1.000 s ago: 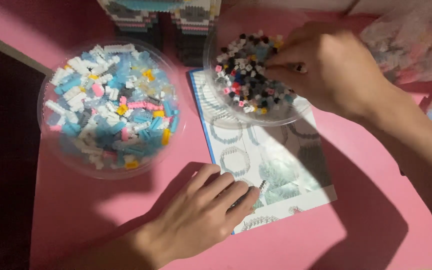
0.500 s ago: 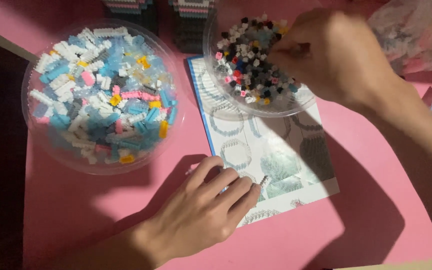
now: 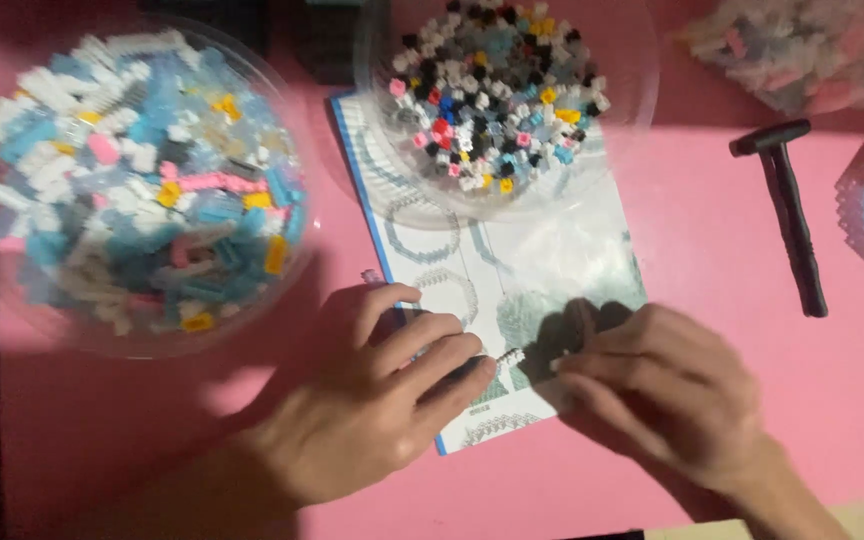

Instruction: Assembling small interlocking toy blocks onto a pattern sheet and connecting them into strips.

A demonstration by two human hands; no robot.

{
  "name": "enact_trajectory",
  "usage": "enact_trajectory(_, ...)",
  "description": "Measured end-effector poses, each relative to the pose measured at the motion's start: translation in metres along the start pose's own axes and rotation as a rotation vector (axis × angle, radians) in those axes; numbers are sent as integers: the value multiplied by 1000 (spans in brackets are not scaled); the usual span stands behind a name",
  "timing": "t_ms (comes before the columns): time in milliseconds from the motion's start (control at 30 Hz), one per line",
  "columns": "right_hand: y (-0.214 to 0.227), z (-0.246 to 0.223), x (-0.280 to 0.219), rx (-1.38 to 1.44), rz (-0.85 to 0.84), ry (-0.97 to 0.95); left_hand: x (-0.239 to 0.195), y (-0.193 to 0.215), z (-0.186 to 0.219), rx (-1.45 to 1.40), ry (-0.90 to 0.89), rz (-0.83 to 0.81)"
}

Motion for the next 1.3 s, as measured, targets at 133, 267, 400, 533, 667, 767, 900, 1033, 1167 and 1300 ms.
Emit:
enact_trajectory(133,-7,-14,-11,-182,48,233,3,-7,3,-86,-79,10)
enact_trajectory(267,-5,-12,-16,-178,34,235,2,-12,1,-137,-100,-15)
enact_trajectory(400,-5,-8,-17,-24,-8,51,3,-10,1,-160,-98,44)
enact_trajectory(533,-12,-6,-20,15,-15,-108,13,-1,5,-151,-113,84)
enact_trajectory(667,-15,-6,-19,-19,1,-103,16,-1,9,-55,-70,36)
enact_trajectory(767,-16,-4,-18,20,6,-88,17,1,11,-27,-69,60)
enact_trajectory(900,-16,-4,-17,26,-11,-72,19,6,15,4,-111,91)
enact_trajectory(1033,-15,-2,-21,45,-6,-76,13,12,24,-36,-121,-64)
enact_trajectory(1167,-11,-5,-16,77,23,-94,5,10,31,32,-163,-127)
enact_trajectory(1300,-9,-6,-19,64,60,-144,8,14,33,120,-250,-74)
Point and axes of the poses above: each hand's wrist, its own x-axis towards the middle knuckle, its own y-axis out of the back of the hand, z = x × y, the point moved 4 cm from there along x, towards the middle knuckle, and after that the axes turned 1 degree about -y, right-handed, at the moved point
